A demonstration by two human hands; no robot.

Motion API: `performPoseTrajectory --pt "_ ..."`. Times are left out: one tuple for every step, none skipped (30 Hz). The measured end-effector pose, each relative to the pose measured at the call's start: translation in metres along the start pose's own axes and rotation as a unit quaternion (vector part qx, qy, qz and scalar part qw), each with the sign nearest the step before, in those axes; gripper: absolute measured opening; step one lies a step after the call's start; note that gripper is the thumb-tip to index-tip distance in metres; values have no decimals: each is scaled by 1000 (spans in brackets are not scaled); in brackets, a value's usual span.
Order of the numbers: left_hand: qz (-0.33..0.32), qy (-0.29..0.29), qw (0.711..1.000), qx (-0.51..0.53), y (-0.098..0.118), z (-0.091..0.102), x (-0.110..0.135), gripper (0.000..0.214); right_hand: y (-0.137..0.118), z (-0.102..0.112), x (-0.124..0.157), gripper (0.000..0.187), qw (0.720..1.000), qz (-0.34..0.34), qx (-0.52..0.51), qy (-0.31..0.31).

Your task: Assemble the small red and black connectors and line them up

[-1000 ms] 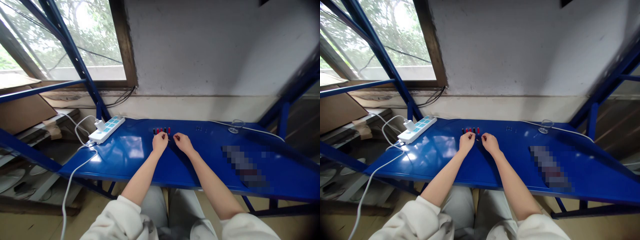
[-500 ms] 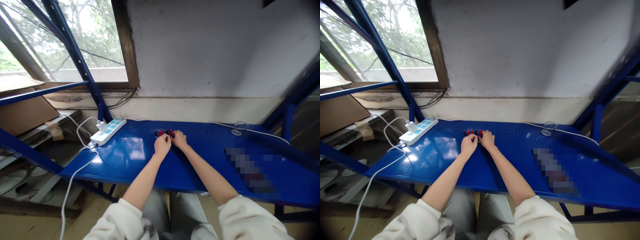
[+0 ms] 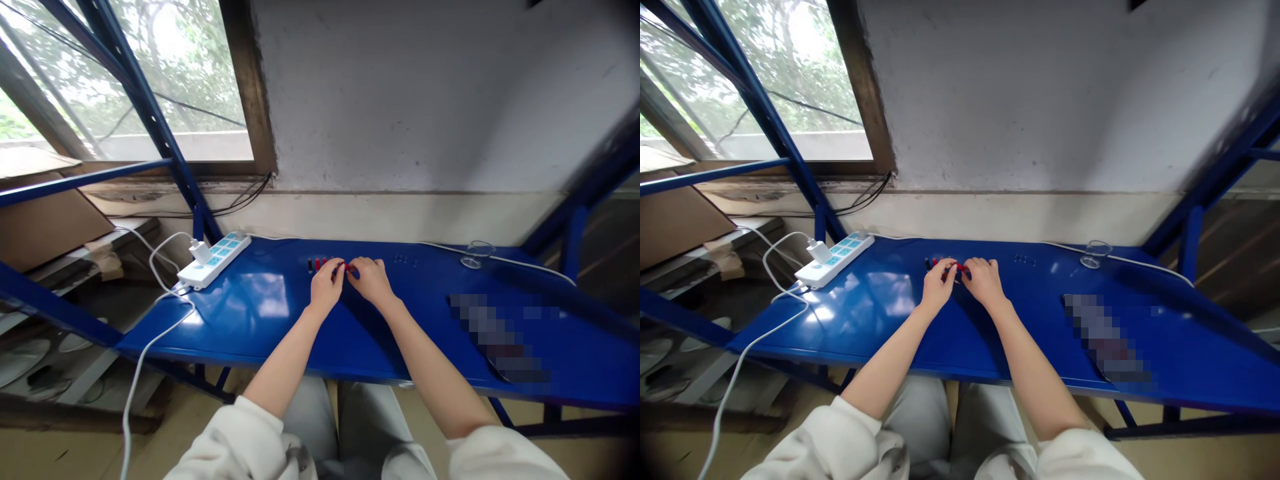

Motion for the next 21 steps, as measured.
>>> performPoseTrajectory --pt "-1 -6 1000 11 -1 -1 0 26 1 2 2 11 1000 5 -4 4" --pt "2 -11 1000 23 -2 -1 0 24 2 3 3 11 1000 5 -14 7" --pt "8 -16 999 35 -4 -2 0 23 4 4 4 11 1000 2 -28 13" --pt "16 -22 998 50 -5 -3 0 22 6 3 4 11 999 -4 -45 19" --pt "25 -26 997 68 -7 -4 -1 21 8 3 4 12 997 -11 -67 26" --pt "36 -30 995 88 -8 -5 -1 20 10 1 4 14 995 -20 -91 36" --pt "46 -32 992 109 -8 -6 -1 20 12 0 5 17 991 -31 -118 51" --pt "56 -33 989 130 -9 -7 -2 19 14 -2 5 20 986 -45 -147 68" --pt "64 -32 986 149 -9 -7 -2 18 16 -3 5 23 979 -64 -175 83" --pt "69 -30 984 164 -9 -7 -3 17 18 -5 6 25 970 -89 -203 96" --pt "71 -30 982 175 -8 -7 -3 17 20 -8 7 26 960 -119 -230 102" --pt "72 -31 980 182 -8 -7 -3 16 22 -10 8 27 949 -152 -256 99" --pt "72 -33 980 185 -7 -7 -3 16 23 -12 9 31 938 -183 -281 87" --pt "70 -36 980 184 -7 -7 -3 15 23 -14 10 36 927 -207 -303 71" --pt "68 -42 980 181 -7 -8 -3 15 23 -16 10 41 918 -223 -322 56" --pt "66 -48 981 177 -7 -8 -3 15 22 -17 11 45 911 -232 -340 43" --pt "64 -54 982 172 -8 -8 -2 15 21 -17 11 48 904 -235 -356 34" --pt "61 -60 982 168 -8 -8 -2 15 20 -17 10 49 897 -237 -373 30" --pt "60 -64 982 165 -8 -9 -2 15 19 -16 10 50 888 -240 -391 30" --pt "60 -67 982 164 -7 -9 -1 16 18 -16 9 50 878 -244 -411 27" --pt "62 -68 982 163 -7 -9 -1 17 17 -16 9 49 866 -249 -433 23"
Point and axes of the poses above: each hand's wrist, its own x-axis away from the middle knuckle, its own z-axis out of the back of the hand, y = z × x, the point moved 2 cm from there along -x, towards the middle knuckle, and after that the axes turned 6 degrees about y, right-handed, at the moved point
